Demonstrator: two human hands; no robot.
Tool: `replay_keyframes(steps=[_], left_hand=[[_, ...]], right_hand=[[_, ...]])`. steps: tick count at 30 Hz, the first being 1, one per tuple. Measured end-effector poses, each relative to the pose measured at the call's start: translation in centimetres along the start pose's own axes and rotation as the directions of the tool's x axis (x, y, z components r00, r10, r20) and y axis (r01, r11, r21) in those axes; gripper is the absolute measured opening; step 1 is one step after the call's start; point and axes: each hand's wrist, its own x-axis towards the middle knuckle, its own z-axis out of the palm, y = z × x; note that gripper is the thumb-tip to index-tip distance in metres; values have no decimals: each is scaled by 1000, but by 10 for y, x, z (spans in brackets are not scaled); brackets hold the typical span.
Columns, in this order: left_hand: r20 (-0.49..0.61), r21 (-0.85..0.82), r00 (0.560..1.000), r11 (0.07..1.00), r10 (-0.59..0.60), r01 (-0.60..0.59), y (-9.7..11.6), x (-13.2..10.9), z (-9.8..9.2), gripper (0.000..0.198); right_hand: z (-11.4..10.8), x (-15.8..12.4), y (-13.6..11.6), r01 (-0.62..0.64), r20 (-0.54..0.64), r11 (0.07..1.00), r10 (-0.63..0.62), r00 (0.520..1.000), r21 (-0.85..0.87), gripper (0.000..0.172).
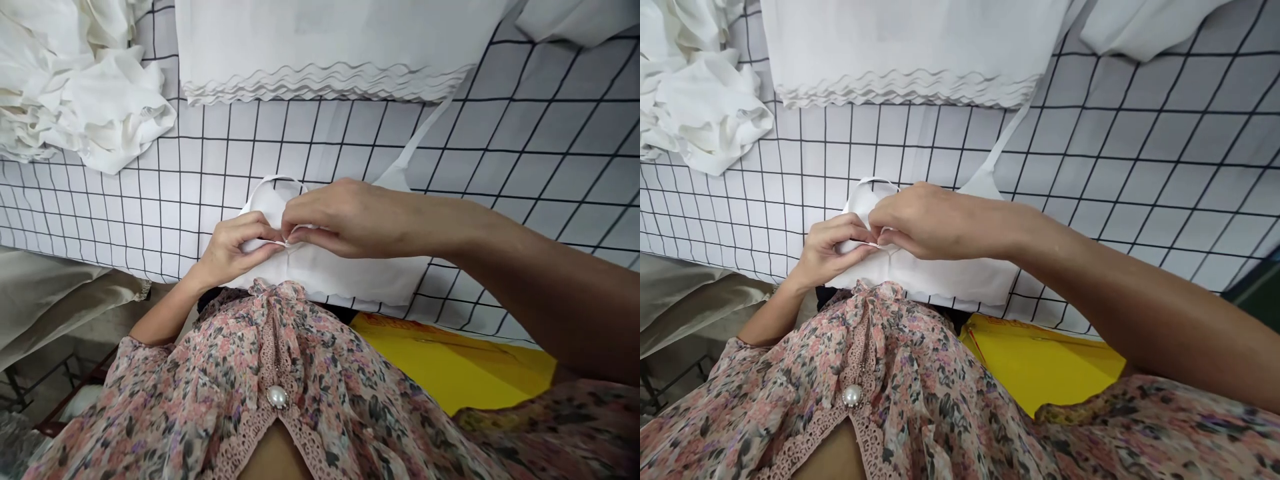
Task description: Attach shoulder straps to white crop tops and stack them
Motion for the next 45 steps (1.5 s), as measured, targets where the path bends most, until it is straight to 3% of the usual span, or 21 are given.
replay_keyframes(steps=[6,14,27,33,39,45], left_hand=[[50,-17,998,999,30,-29,0,2,-2,1],[102,11,995,1000,-14,13,1,3,-6,4],[135,-6,991,1000,-7,7,1,7,-6,2],[150,-39,989,999,4,2,1,7,-7,3],[148,-38,989,999,9,-3,1,9,-7,2],[147,-43,989,999,23,-17,1,9,-7,3]], right_hand=[[-5,9,-2,7,64,998,-11,998,58,19],[-14,11,4,-9,89,995,0,996,101,30],[-9,18,3,-52,153,991,32,988,127,27],[-13,19,1,-94,185,990,74,980,103,24],[-23,23,-11,-181,334,983,168,927,8,27],[-22,24,-15,-175,307,984,176,935,-32,23]])
